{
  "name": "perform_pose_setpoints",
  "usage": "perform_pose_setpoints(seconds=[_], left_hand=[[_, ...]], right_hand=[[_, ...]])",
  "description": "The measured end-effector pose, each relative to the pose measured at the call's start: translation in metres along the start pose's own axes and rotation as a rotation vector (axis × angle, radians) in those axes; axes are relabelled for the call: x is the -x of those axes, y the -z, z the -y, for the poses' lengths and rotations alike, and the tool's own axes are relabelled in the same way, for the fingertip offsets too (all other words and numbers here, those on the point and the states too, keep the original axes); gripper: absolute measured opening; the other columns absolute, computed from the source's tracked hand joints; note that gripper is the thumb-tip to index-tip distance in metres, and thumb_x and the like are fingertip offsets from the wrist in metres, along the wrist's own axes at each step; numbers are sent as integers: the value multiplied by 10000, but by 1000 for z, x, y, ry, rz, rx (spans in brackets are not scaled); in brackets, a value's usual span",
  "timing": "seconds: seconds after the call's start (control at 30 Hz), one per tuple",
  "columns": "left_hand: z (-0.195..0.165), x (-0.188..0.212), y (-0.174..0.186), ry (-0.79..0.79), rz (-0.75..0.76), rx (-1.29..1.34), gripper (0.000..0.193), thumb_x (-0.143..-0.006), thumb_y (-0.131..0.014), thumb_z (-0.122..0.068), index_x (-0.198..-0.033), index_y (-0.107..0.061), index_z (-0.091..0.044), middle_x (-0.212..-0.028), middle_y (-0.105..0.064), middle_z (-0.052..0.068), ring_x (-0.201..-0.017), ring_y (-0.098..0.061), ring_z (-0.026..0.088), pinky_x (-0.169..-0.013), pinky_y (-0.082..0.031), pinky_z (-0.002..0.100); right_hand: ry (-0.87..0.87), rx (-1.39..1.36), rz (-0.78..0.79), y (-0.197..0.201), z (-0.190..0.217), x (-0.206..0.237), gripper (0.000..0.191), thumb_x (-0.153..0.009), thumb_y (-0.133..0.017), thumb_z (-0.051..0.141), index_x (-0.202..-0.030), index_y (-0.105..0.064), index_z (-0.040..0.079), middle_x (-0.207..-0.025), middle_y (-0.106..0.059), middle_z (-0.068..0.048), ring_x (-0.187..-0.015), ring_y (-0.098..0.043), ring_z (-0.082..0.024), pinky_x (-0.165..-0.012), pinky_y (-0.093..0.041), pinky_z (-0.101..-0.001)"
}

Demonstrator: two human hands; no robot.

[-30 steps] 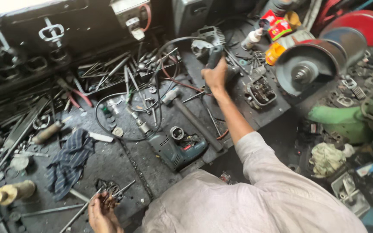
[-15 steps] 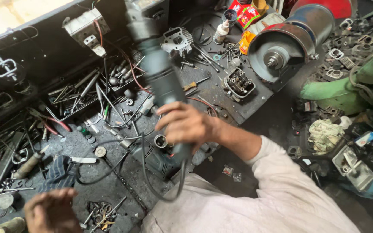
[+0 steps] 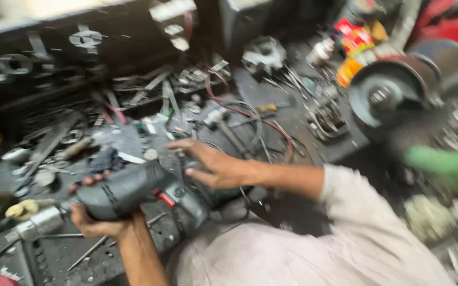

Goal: The person places a metal ring into a cylinder head block clamped in a vise, then uses a power drill to drive a bolt into the block. The person handles the ring by hand and operates the drill with both hands.

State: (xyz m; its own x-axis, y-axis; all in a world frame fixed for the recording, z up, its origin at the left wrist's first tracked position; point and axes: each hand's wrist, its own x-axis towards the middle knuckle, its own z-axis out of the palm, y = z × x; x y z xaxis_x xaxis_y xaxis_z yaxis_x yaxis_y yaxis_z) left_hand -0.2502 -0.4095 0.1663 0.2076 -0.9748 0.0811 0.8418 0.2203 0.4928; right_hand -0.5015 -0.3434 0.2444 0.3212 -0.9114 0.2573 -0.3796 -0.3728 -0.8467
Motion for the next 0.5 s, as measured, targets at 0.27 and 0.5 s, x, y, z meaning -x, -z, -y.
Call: perform_pose_setpoints(seconds=[0.27,0.5], left_hand=[[-38,69,11,-356,91,-350,505,-835,-653,-250,-1282,-518,-59,-1045,-624,199,-1043,-616,317,-1095,-464,481],[-51,122,8,-417,-64,-376,432,-823,-645,-63,-1240,-539,-23,-1132,-622,207,-1094,-612,318,-1101,-475,485]], right_hand=[[-382,-429,346,-120,-41,12,907,-834,-836,198,-1563,-327,15,-1396,-563,-152,-1176,-562,-213,-960,-502,-358],[-626,-670,511,-155,-63,38,913,-783,-751,80,-1602,-349,60,-1096,-647,-93,-820,-607,-117,-647,-532,-277]])
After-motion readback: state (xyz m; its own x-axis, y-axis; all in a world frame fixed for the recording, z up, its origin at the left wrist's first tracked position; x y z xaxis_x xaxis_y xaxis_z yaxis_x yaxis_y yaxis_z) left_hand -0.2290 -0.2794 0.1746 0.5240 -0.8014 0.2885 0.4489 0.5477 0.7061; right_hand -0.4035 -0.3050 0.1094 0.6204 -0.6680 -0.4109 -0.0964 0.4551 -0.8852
